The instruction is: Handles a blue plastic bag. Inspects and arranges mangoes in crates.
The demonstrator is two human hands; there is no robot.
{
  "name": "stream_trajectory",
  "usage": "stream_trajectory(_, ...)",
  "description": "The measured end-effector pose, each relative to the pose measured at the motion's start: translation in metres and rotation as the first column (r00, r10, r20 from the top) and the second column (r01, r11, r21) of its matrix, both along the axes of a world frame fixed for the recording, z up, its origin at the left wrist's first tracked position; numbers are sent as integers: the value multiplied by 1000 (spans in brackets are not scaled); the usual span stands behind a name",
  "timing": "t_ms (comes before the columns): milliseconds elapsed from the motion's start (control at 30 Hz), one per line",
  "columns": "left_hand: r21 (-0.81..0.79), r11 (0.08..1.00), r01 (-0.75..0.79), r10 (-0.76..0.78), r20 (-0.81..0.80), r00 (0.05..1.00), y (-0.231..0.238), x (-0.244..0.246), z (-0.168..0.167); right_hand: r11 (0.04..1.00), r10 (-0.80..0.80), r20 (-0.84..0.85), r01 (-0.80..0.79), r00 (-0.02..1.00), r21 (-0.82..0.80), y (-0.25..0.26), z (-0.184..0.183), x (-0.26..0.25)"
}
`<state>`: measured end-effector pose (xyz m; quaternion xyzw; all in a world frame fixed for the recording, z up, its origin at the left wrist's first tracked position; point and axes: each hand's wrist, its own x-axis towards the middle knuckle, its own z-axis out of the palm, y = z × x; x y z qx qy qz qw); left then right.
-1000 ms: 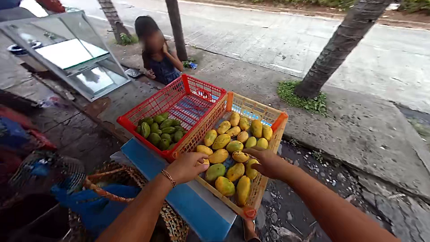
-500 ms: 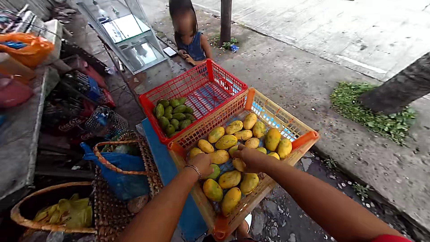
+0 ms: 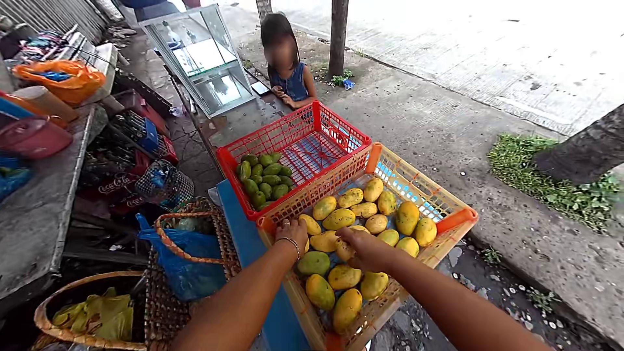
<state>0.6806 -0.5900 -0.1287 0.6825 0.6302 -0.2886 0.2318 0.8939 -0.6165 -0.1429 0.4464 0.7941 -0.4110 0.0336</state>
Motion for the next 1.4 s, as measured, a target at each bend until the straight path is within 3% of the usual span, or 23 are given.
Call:
stream_trajectory(133, -7, 999, 41, -41, -62, 997, 3, -5, -6, 999, 32, 78, -35, 996, 35, -3, -10, -4)
stream_trajectory(267, -40, 994, 100, -102, -48, 994, 11, -10, 16, 993, 75, 57, -80, 996, 88, -3, -17, 0)
stream_trajectory(367, 3, 997, 81, -81, 57, 995, 13, -12, 32, 993, 56, -7, -55, 998, 105, -5, -14, 3)
stream_trajectory(467, 51, 994, -91, 74, 274, 959, 16, -24, 41, 997, -78, -209, 78, 975, -6, -8, -12, 6)
stream_trajectory(567, -109, 930, -351, 351, 540, 765, 15, -43, 48, 909, -348, -415, 194, 841, -368, -5, -11, 8)
stream_trajectory(667, -350, 791, -502, 588, 660, 467, 12, -54, 51, 715, -578, -472, 134, 666, -686, -1, -5, 10)
stream_trajectory(767, -576, 643, -505, 728, 665, 169, 13, -61, 51, 631, -654, -488, 62, 579, -773, 3, -6, 15)
stream_trajectory(867, -711, 555, -431, 791, 612, 10, 15, -68, 48, 542, -711, -373, 126, 596, -831, 8, -7, 18)
stream_trajectory(967, -731, 588, -346, 784, 620, 22, 16, -74, 45, 486, -743, -325, 136, 585, -864, 12, -5, 19)
stream_trajectory(1100, -762, 591, -263, 798, 600, 56, 18, -77, 44, 547, -726, -405, 108, 556, -830, 13, -8, 20)
stream_trajectory(1267, -709, 602, -367, 792, 588, 165, 24, -69, 50, 557, -762, -424, 160, 490, -815, 13, -2, 20)
stream_trajectory(1333, -589, 701, -402, 709, 637, 304, 27, -64, 47, 584, -753, -427, 209, 501, -784, 12, 0, 19)
stream_trajectory(1400, -396, 849, -349, 528, 653, 543, 29, -58, 42, 625, -732, -430, 269, 528, -733, 11, -2, 17)
